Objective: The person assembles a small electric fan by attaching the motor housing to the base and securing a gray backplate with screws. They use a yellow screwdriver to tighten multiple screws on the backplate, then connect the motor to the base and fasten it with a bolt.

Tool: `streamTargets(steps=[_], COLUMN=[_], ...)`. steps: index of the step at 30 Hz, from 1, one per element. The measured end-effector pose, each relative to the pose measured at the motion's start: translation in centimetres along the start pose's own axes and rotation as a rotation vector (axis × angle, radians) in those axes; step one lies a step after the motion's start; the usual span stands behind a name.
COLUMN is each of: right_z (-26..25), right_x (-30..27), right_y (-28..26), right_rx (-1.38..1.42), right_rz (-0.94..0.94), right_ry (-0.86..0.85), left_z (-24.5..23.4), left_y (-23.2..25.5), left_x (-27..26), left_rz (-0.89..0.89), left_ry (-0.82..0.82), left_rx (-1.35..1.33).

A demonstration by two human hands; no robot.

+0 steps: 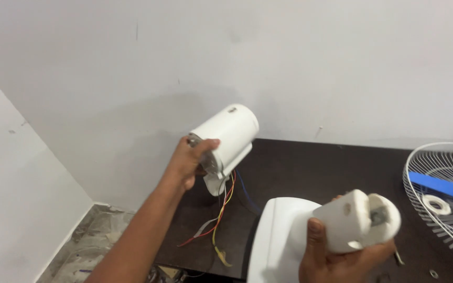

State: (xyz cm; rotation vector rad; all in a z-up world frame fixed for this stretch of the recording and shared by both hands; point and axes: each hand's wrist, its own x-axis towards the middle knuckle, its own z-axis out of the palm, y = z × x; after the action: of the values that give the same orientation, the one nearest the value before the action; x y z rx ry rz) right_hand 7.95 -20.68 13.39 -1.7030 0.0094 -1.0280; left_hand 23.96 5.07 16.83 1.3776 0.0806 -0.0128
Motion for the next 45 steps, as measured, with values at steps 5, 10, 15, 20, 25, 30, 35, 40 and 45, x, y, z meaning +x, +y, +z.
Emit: streamTargets(steps=[5, 10, 15, 20, 25, 30, 35, 40, 45], right_z=[3.9, 8.3, 12.0, 12.0, 9.1, 5.9, 3.0, 1.0, 0.9], right_x=[1.6, 3.0, 3.8, 4.0, 4.8, 9.4, 8.5, 8.3, 7.6], right_y=[0.2, 1.1, 1.7, -1.1, -7.5, -10.8, -9.5, -9.0, -8.7], right_rx=[0.037, -0.210, -0.244, -0.301, 0.508, 0.706, 0.918, 0.916, 0.921], right_rz=[-0.018, 0.045, -0.082, -0.163, -0.100, -0.080, -0.088, -0.006, 0.023], right_ry=[-0.031, -0.113, -0.084, -0.086, -0.275, -0.656, -0.665, -0.625, -0.605], left_z=[-3.4, -5.4, -5.8, -6.9, -5.0, -0.6, 1.6, 2.0, 2.9], left_y=[3.5, 7.0, 8.0, 6.6, 5.4, 6.3, 5.2, -0.2, -2.6], left_x=[-1.6, -5.9, -9.2, -10.1, -10.5, -15.7, -17.4, -15.8, -11.5], left_rz=[0.117, 0.307, 0.559, 0.658, 0.667, 0.486, 0.387, 0.660, 1.137], left_ry=[0.044, -0.069, -0.227, -0.272, -0.266, -0.421, -0.449, -0.344, -0.326], left_rx=[-0.254, -0.555, -0.795, -0.749, -0.463, -0.184, -0.019, 0.323, 0.411])
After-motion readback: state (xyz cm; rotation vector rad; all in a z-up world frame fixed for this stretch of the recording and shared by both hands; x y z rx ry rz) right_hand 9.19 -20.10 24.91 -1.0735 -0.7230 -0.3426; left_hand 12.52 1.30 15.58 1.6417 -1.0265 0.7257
